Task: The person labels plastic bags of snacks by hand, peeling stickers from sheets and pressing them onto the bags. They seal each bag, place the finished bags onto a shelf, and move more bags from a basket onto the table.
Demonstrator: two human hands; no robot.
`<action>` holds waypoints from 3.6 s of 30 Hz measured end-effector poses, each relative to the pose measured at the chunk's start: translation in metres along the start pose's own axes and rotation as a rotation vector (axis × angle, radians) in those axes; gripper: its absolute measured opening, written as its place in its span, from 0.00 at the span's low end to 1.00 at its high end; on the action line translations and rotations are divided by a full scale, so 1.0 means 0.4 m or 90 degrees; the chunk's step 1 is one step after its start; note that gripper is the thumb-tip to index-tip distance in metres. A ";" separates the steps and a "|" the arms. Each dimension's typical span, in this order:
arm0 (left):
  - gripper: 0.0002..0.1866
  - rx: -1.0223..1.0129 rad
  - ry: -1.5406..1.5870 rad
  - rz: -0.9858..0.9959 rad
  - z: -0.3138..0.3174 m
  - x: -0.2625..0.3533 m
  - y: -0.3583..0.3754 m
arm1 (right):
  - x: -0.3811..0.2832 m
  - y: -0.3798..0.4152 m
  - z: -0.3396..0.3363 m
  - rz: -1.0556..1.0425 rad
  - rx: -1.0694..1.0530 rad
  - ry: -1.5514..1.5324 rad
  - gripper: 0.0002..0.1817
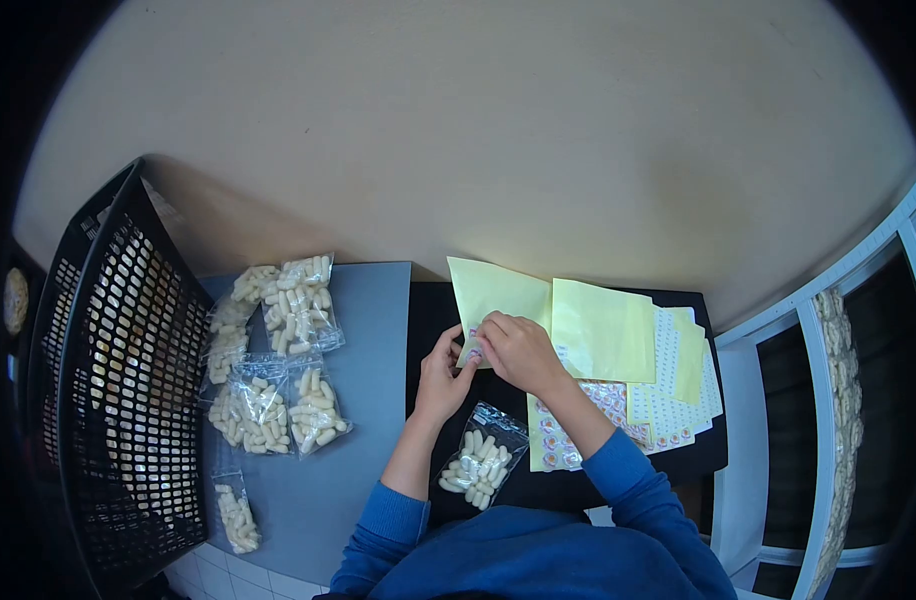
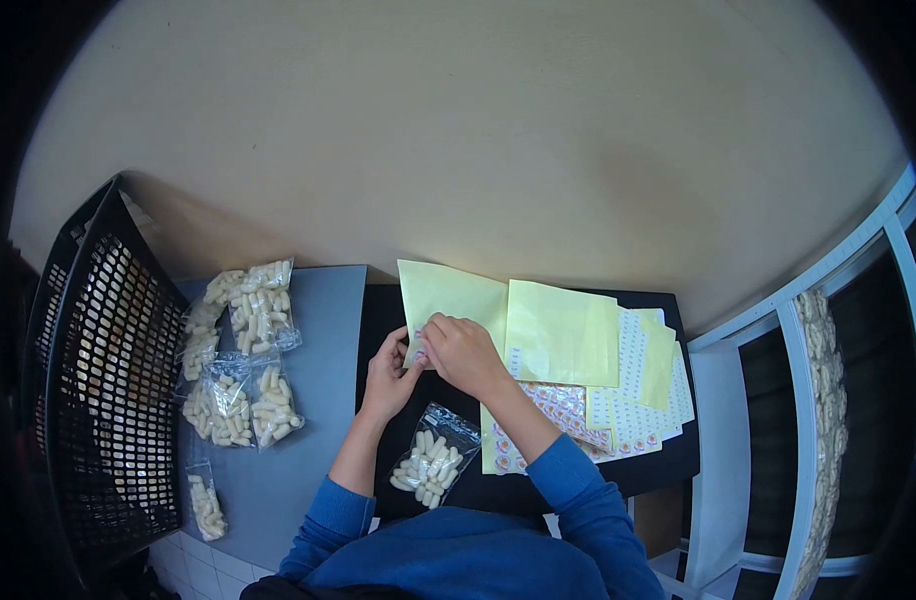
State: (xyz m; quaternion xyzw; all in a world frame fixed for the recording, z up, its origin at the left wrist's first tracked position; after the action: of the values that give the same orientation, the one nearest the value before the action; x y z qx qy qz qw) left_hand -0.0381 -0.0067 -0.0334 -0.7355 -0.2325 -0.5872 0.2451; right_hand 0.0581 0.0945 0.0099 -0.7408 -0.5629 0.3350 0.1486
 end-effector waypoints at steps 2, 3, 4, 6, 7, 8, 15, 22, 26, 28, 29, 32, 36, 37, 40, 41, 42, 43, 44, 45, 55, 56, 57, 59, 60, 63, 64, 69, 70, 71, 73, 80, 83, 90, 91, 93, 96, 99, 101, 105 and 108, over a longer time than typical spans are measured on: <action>0.22 0.015 -0.005 -0.008 0.000 0.001 0.000 | 0.006 -0.006 -0.001 0.015 -0.026 -0.004 0.06; 0.22 0.017 -0.004 -0.008 0.001 -0.004 -0.001 | 0.009 -0.008 -0.001 0.025 -0.028 -0.003 0.05; 0.23 0.020 -0.013 -0.009 0.003 -0.012 -0.002 | 0.012 -0.010 0.000 0.035 -0.030 -0.003 0.05; 0.23 0.026 -0.022 -0.010 0.000 -0.014 -0.001 | 0.018 -0.016 -0.005 0.048 -0.029 -0.008 0.05; 0.23 0.018 -0.030 -0.022 -0.003 -0.009 0.000 | 0.021 -0.019 -0.007 0.062 -0.027 -0.013 0.05; 0.23 0.009 -0.038 -0.034 -0.004 -0.005 0.001 | 0.028 -0.022 -0.008 0.061 -0.028 -0.014 0.05; 0.23 0.024 -0.049 -0.031 -0.002 -0.010 0.001 | 0.050 -0.020 -0.002 0.123 -0.053 -0.024 0.06; 0.29 0.076 -0.093 -0.027 -0.006 -0.022 0.002 | 0.049 -0.034 -0.040 0.186 -0.012 -0.061 0.06; 0.38 0.159 -0.271 0.046 -0.009 -0.057 0.005 | 0.025 0.029 -0.035 0.195 0.040 -0.252 0.08; 0.36 0.165 -0.294 0.042 -0.011 -0.032 0.010 | -0.009 0.083 -0.043 0.314 -0.050 -0.336 0.09; 0.34 0.143 -0.320 0.018 -0.009 -0.029 0.011 | -0.005 0.125 -0.031 0.324 -0.107 -0.352 0.12; 0.26 0.101 -0.353 -0.016 -0.006 -0.027 0.018 | -0.035 0.214 -0.043 0.327 -0.307 -0.125 0.20; 0.20 0.096 -0.409 0.035 -0.004 -0.070 0.022 | -0.063 0.240 -0.049 0.383 -0.375 -0.101 0.20; 0.19 0.061 -0.406 0.000 -0.006 -0.071 0.023 | -0.059 0.252 -0.036 0.373 -0.364 -0.114 0.20; 0.16 0.029 -0.410 -0.016 -0.016 -0.059 0.032 | -0.067 0.252 -0.037 0.307 -0.303 -0.151 0.19; 0.15 0.019 -0.371 -0.056 -0.020 -0.051 0.036 | -0.072 0.245 -0.050 0.278 -0.241 -0.207 0.12; 0.16 0.009 -0.332 -0.096 -0.023 -0.042 0.039 | -0.072 0.233 -0.067 0.276 -0.242 -0.207 0.12; 0.22 -0.063 -0.122 -0.163 -0.029 -0.064 0.039 | -0.066 0.220 -0.085 0.312 -0.188 -0.355 0.10; 0.22 -0.063 -0.124 -0.162 -0.041 -0.071 0.046 | -0.057 0.211 -0.097 0.346 -0.130 -0.504 0.08; 0.24 -0.191 0.043 -0.277 -0.045 -0.080 0.059 | -0.036 0.208 -0.096 0.349 -0.051 -0.582 0.06; 0.29 -0.307 0.366 -0.181 0.045 0.096 0.127 | 0.014 0.104 -0.195 0.377 0.126 -0.610 0.05; 0.29 -0.307 0.365 -0.181 0.049 0.104 0.129 | -0.002 0.094 -0.218 0.288 0.252 -0.389 0.04; 0.29 -0.260 0.344 -0.155 0.049 0.123 0.132 | -0.020 0.084 -0.238 0.193 0.366 -0.164 0.04; 0.26 -0.182 0.330 -0.101 0.047 0.157 0.135 | -0.058 0.095 -0.257 0.144 0.373 -0.116 0.05; 0.26 -0.181 0.332 -0.100 0.045 0.170 0.134 | -0.079 0.098 -0.271 0.095 0.380 -0.067 0.06; 0.21 -0.113 0.302 -0.038 0.032 0.213 0.139 | -0.144 0.093 -0.305 -0.110 0.333 0.035 0.07; 0.21 -0.113 0.302 -0.038 0.029 0.222 0.143 | -0.161 0.092 -0.307 -0.172 0.292 0.026 0.07; 0.18 -0.070 0.319 0.036 0.016 0.264 0.163 | -0.195 0.068 -0.330 -0.239 0.264 0.058 0.06; 0.18 -0.071 0.319 0.037 0.014 0.267 0.164 | -0.197 0.064 -0.334 -0.245 0.252 0.069 0.06; 0.18 -0.070 0.311 0.047 0.013 0.269 0.165 | -0.198 0.062 -0.336 -0.250 0.241 0.079 0.05; 0.18 -0.069 0.303 0.058 0.012 0.273 0.167 | -0.197 0.061 -0.333 -0.253 0.239 0.088 0.06; 0.18 -0.071 0.328 0.054 0.010 0.285 0.172 | -0.199 0.058 -0.329 -0.264 0.216 0.098 0.06; 0.18 -0.075 0.346 0.044 0.008 0.289 0.173 | -0.196 0.060 -0.323 -0.260 0.221 0.102 0.06; 0.18 -0.062 0.305 0.063 0.006 0.287 0.173 | -0.203 0.051 -0.321 -0.234 0.228 0.118 0.05; 0.18 -0.062 0.305 0.062 0.007 0.285 0.173 | -0.203 0.050 -0.321 -0.237 0.217 0.116 0.05; 0.18 -0.058 0.289 0.080 0.007 0.282 0.173 | -0.202 0.050 -0.319 -0.241 0.204 0.113 0.05; 0.19 -0.060 0.329 0.041 0.006 0.293 0.178 | -0.202 0.053 -0.312 -0.230 0.188 0.118 0.07; 0.19 -0.034 0.329 0.083 0.009 0.282 0.170 | -0.208 0.057 -0.305 -0.179 0.146 0.095 0.09; 0.19 -0.049 0.354 0.054 0.005 0.276 0.166 | -0.211 0.068 -0.293 -0.143 0.147 0.075 0.10; 0.19 -0.063 0.391 0.004 0.007 0.287 0.167 | -0.202 0.091 -0.293 -0.095 0.099 -0.006 0.11; 0.20 -0.061 0.404 -0.007 0.003 0.286 0.167 | -0.202 0.086 -0.306 0.012 0.159 -0.034 0.13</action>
State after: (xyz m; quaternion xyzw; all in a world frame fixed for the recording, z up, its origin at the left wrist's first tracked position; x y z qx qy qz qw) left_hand 0.0281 -0.0511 0.0723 -0.5250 -0.1206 -0.7989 0.2674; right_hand 0.1532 0.0273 0.1053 -0.7125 -0.5137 0.4235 0.2217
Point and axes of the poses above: each hand's wrist, its own y-axis away from the middle knuckle, its own z-axis out of the palm, x = y × z, the point moved 1 cm from there along -y, towards the middle knuckle, and after that the axes turned 8 degrees about x, right-handed, at the moved point
